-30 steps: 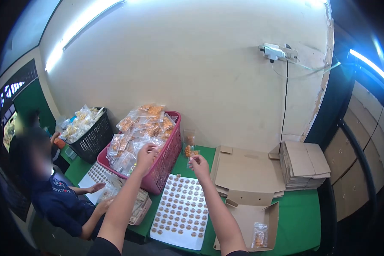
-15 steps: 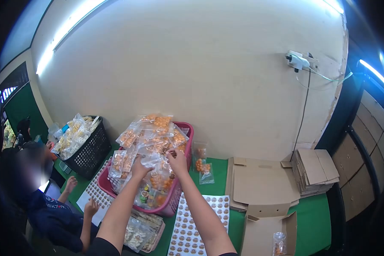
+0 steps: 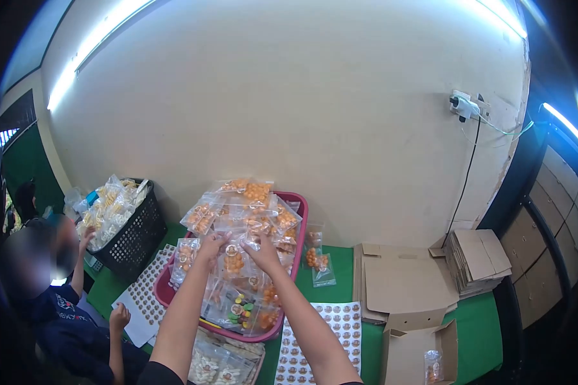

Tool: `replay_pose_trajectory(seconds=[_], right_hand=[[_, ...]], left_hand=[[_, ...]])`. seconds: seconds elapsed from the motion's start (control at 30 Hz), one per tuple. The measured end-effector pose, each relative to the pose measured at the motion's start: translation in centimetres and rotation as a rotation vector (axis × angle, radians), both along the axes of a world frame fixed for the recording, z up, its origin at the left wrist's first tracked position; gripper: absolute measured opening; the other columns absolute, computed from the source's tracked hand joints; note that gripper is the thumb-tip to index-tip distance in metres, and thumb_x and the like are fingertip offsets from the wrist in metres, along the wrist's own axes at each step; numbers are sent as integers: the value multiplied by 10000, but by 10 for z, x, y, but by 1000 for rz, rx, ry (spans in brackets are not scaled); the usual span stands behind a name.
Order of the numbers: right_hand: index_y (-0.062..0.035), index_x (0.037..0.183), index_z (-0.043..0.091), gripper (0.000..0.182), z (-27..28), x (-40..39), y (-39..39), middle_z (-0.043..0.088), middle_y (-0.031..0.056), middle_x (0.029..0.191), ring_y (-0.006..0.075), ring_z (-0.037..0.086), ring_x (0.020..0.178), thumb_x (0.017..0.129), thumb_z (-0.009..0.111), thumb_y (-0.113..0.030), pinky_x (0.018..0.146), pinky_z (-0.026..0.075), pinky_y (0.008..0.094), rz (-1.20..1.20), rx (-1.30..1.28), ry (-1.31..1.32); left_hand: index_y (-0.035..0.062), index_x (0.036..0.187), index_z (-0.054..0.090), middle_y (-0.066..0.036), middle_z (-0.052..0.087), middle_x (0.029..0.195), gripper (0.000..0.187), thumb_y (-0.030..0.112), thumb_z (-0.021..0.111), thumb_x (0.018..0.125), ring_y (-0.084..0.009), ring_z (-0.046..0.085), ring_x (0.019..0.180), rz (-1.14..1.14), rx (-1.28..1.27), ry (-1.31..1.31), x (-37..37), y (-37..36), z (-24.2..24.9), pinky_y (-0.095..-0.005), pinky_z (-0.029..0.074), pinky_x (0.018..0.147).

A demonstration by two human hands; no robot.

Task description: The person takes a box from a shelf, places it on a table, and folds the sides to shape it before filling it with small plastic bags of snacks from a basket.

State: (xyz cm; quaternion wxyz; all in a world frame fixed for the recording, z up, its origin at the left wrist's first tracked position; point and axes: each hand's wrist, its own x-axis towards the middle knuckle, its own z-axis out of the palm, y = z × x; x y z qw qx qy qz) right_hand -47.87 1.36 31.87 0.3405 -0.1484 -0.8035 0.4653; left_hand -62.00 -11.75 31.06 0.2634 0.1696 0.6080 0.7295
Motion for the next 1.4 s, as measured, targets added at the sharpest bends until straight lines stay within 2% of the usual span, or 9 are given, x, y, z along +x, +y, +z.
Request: replay_pose_trajectory(seconds=[0.2,0.3,0.4,0.57,0.77,1.0,1.07,1.3,1.4], right_hand=[[-6,1052,535,385,2,-13,-22,599,69,914,153,539,808,769,694,-213,727,438,279,338,-365,-82],[-15,1083,517,359,-16,-21,-19,589,56,947,136,534,839,791,661,-167,756,430,274,202,-368,38],[-13,1090,505,350,-16,-17,-21,585,66,962,131,532,855,803,638,-161,772,425,273,217,-478,85],[-15,1069,514,304,14,24,-6,593,74,943,141,547,844,813,608,-150,763,435,291,57,-331,249],[4,1004,522,281,58,125,61,608,115,891,171,577,809,839,599,-210,724,452,303,-136,-240,290],[12,982,525,285,32,277,138,598,121,881,174,575,805,843,597,-226,726,458,300,-273,-268,328],[4,1064,490,272,31,332,158,566,95,1030,146,534,957,862,577,-155,830,425,280,-223,-367,262],[2,1098,483,273,-19,500,221,561,86,1055,134,530,972,864,566,-113,848,417,273,-298,-493,268],[-5,1096,490,273,-55,558,242,572,71,1028,126,533,954,858,574,-107,828,423,269,-295,-555,205]], left_hand=[[41,910,570,-2,581,723,228,204,679,792,-68,514,558,95,128,3,25,4,22,-184,380,483],[31,922,578,-28,591,741,296,308,621,826,-106,531,653,153,-268,172,43,2,29,-262,427,579],[15,919,585,-42,600,759,313,310,619,824,-120,527,680,212,-96,438,37,15,-3,-291,438,639],[-13,893,587,-170,621,806,329,311,587,835,-275,594,740,321,-235,762,91,43,46,-362,444,687],[-12,859,586,-159,607,711,368,356,568,843,-266,583,670,127,-124,808,191,115,107,-367,442,638],[-24,795,557,-145,573,653,382,355,568,841,-258,543,598,6,12,804,321,211,76,-371,426,586],[-30,764,549,-89,519,614,395,355,582,843,-118,457,586,-87,-76,775,366,239,62,-299,406,562],[-21,830,578,-74,577,658,372,351,582,847,-100,474,610,-254,-14,591,525,326,-8,-293,420,576],[-27,820,557,-118,577,669,372,344,579,842,-176,518,603,-289,21,470,583,343,-49,-328,435,598]])
